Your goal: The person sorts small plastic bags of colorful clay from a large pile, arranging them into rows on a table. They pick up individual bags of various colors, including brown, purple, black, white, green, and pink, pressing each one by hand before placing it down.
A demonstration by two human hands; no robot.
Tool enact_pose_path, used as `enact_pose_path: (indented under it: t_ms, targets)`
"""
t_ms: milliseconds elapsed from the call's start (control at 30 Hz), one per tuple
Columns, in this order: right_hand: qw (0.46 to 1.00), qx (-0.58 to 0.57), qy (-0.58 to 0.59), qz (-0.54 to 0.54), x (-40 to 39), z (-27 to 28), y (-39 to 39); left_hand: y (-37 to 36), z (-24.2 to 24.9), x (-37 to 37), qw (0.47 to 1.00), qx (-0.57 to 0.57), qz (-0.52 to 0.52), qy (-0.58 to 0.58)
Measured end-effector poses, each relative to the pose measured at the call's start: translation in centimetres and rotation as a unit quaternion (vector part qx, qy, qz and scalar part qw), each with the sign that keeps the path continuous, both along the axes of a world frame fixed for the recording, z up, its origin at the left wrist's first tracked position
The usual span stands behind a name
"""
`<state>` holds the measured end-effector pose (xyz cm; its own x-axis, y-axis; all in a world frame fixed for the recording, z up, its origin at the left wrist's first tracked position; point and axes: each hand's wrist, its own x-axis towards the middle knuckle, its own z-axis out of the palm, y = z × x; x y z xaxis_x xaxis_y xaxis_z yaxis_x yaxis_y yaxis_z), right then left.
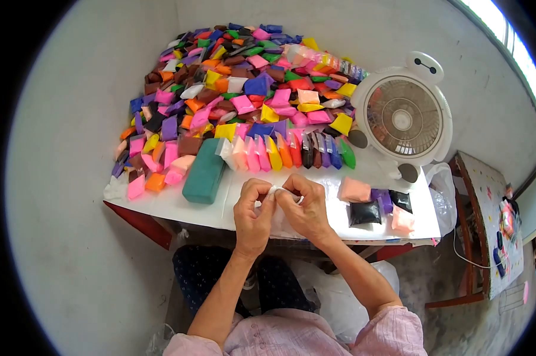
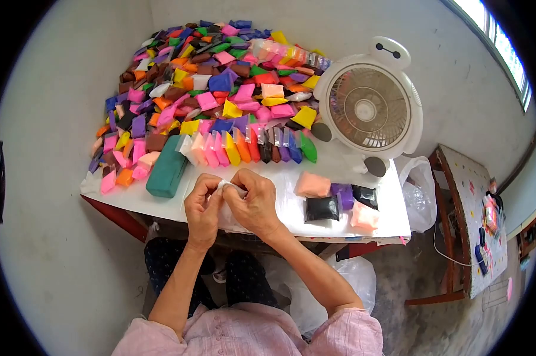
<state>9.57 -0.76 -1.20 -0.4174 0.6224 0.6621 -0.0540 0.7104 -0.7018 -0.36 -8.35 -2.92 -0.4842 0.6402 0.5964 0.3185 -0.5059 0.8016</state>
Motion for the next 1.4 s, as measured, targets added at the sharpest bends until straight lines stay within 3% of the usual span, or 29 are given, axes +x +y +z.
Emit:
enact_pose_path:
  t_ms: [67, 267, 433, 567, 733, 933, 1167, 1400]
  targets:
    - [1.0, -0.006, -0.002, 0.002, -0.1, 0.0, 0.0, 0.0, 0.0, -0.1, 1.0, 0.002, -0.011, -0.007]
    - [0.997, -0.056, 0.021, 0.044, -0.3, 0.3, -0.3, -0.6, 0.6, -0.8, 0.956, 0.011, -0.109, -0.272]
    - [0.983, -0.139, 0.03, 0.116, -0.1, 0.3, -0.1, -0.9, 1.2, -0.7, 0.955, -0.012, -0.132, -0.267]
    - [0.988, -0.123, 0.018, 0.092, -0.4, -0.6, 0.4, -0.9, 1.2, -0.6, 0.962, -0.054, -0.128, -0.236]
    - [0.993, -0.093, -0.03, 0.071, -0.3, -0.3, 0.3, -0.6, 0.2, -0.6, 0.967, -0.017, -0.099, -0.236]
    - [0.978, -0.156, 0.012, 0.141, -0.6, -1.1, 0.7, -0.6, 0.1, -1.1, 0.968, -0.004, -0.103, -0.231]
    - [0.971, -0.184, -0.022, 0.149, -0.1, 0.0, 0.6, -0.9, 1.0, -0.9, 0.957, -0.024, -0.138, -0.254]
    - [0.977, -0.159, -0.026, 0.136, -0.1, 0.1, 0.3, -1.1, 0.6, -0.6, 0.973, -0.03, -0.114, -0.199]
